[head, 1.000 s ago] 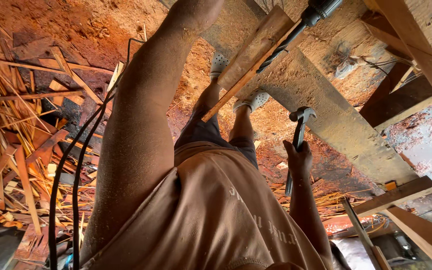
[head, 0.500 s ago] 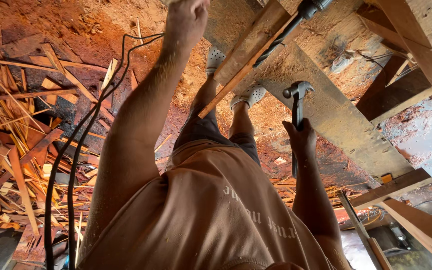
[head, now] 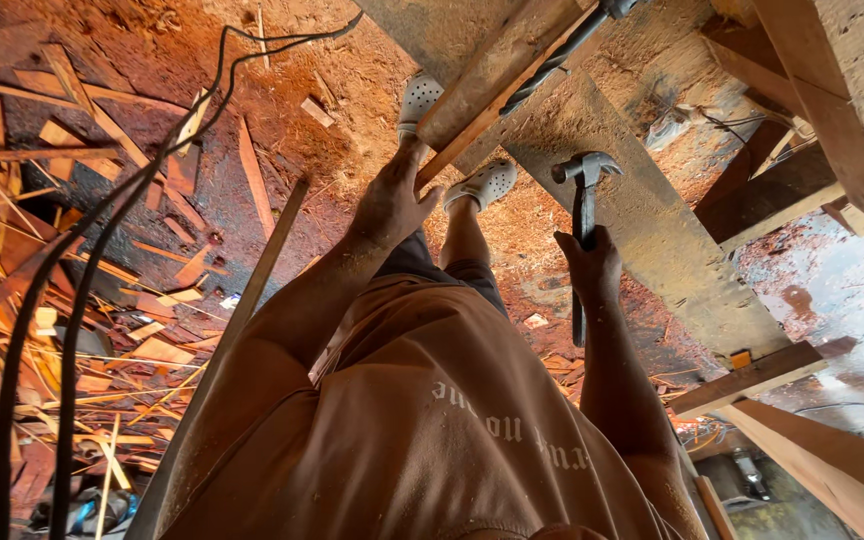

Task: The person hammers nails into a wooden beam and positions another wooden plank within a structure using their hands and a hammer.

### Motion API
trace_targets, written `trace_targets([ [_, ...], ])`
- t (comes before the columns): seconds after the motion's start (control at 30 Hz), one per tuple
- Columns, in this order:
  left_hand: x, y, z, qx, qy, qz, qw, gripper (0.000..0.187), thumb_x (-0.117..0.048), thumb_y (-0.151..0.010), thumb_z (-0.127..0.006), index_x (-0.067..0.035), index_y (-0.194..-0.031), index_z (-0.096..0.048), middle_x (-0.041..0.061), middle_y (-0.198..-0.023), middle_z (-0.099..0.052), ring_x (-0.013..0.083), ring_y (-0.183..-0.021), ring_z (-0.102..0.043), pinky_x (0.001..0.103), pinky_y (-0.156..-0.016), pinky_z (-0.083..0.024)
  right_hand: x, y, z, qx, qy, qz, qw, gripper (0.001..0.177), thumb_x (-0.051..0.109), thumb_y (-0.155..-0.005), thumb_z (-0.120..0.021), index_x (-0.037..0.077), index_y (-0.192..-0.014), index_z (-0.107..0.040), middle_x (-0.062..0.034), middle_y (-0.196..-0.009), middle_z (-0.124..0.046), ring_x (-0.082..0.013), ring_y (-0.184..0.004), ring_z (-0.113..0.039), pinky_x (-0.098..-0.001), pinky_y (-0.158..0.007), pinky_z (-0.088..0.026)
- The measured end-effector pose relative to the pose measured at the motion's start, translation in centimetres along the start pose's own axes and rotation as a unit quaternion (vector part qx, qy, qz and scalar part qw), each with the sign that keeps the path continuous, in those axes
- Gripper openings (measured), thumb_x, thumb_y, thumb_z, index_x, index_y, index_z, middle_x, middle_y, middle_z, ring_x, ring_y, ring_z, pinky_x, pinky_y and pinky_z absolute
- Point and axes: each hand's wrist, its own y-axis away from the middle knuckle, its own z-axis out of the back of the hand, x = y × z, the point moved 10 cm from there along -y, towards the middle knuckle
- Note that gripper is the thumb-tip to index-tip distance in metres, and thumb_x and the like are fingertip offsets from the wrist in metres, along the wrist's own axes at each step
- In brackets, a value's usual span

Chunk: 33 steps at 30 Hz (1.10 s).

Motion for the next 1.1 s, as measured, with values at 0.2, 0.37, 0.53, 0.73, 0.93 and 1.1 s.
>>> trace_targets([
  [0.2, 2.6, 1.2, -3.1, -0.033, 0.025, -0.010, 0.999, 0.057, -0.010, -0.100, -0.068, 0.016, -0.144, -0.043, 0.036, -0.139, -0.053, 0.0426, -0.125, -0.064, 0.043, -0.101, -0.060, -0.6, -0.3, -0.2, 0.011, 0.002, 0.012, 1.000, 0.047, 0.046, -0.084, -0.083, 0.005, -0.098, -0.063, -0.0093, -0.079, -0.066, -0.0229, -0.070, -0.064, -0.0404, -0.064, -0.052],
  [0.37, 3.9, 2.0, -4.4, -0.070, -0.003, -0.043, 0.997, 0.053, -0.011, -0.102, -0.070, 0.015, -0.141, -0.045, 0.035, -0.146, -0.052, 0.0425, -0.134, -0.060, 0.044, -0.110, -0.058, -1.3, -0.2, -0.7, 0.030, -0.012, -0.011, 0.999, 0.045, 0.045, -0.084, -0.082, 0.008, -0.095, -0.060, -0.0068, -0.076, -0.064, -0.0199, -0.067, -0.063, -0.0387, -0.060, -0.054],
  [0.53, 3.2, 2.2, -3.7, -0.081, 0.001, -0.043, 0.996, 0.064, -0.017, -0.097, -0.074, 0.019, -0.140, -0.043, 0.041, -0.139, -0.051, 0.0486, -0.129, -0.057, 0.047, -0.105, -0.054, -1.5, -0.4, -0.7, 0.030, 0.001, 0.002, 1.000, 0.046, 0.046, -0.085, -0.083, 0.007, -0.095, -0.061, -0.0070, -0.077, -0.064, -0.0202, -0.067, -0.063, -0.0396, -0.061, -0.054],
  [0.73, 7.1, 2.5, -2.4, -0.133, -0.017, 0.030, 0.991, 0.041, -0.015, -0.103, -0.067, 0.008, -0.135, -0.056, 0.026, -0.117, -0.071, 0.0319, -0.108, -0.073, 0.038, -0.092, -0.064, -1.8, -0.7, -0.7, 0.034, 0.015, 0.001, 0.999, 0.047, 0.048, -0.085, -0.082, 0.008, -0.098, -0.061, -0.0076, -0.081, -0.065, -0.0207, -0.070, -0.064, -0.0393, -0.063, -0.055],
  [0.93, 6.7, 0.3, 0.0, -0.247, 0.100, 0.022, 0.964, 0.013, -0.008, -0.106, -0.065, -0.004, -0.117, -0.071, 0.012, -0.096, -0.076, 0.0165, -0.084, -0.078, 0.025, -0.065, -0.063, -1.0, -0.5, -0.7, 0.031, 0.017, 0.009, 0.999, 0.048, 0.048, -0.085, -0.082, 0.007, -0.098, -0.061, -0.0083, -0.082, -0.066, -0.0215, -0.073, -0.064, -0.0402, -0.066, -0.055],
  [1.1, 2.5, -1.5, -0.1, -0.321, 0.168, -0.052, 0.931, 0.003, -0.005, -0.104, -0.066, -0.006, -0.102, -0.069, 0.012, -0.091, -0.067, 0.0152, -0.075, -0.068, 0.022, -0.057, -0.062, 2.1, 1.2, 1.4, 0.024, -0.036, 0.037, 0.998, 0.037, 0.035, -0.089, -0.081, 0.006, -0.101, -0.061, -0.0076, -0.082, -0.064, -0.0205, -0.074, -0.063, -0.0398, -0.066, -0.054],
])
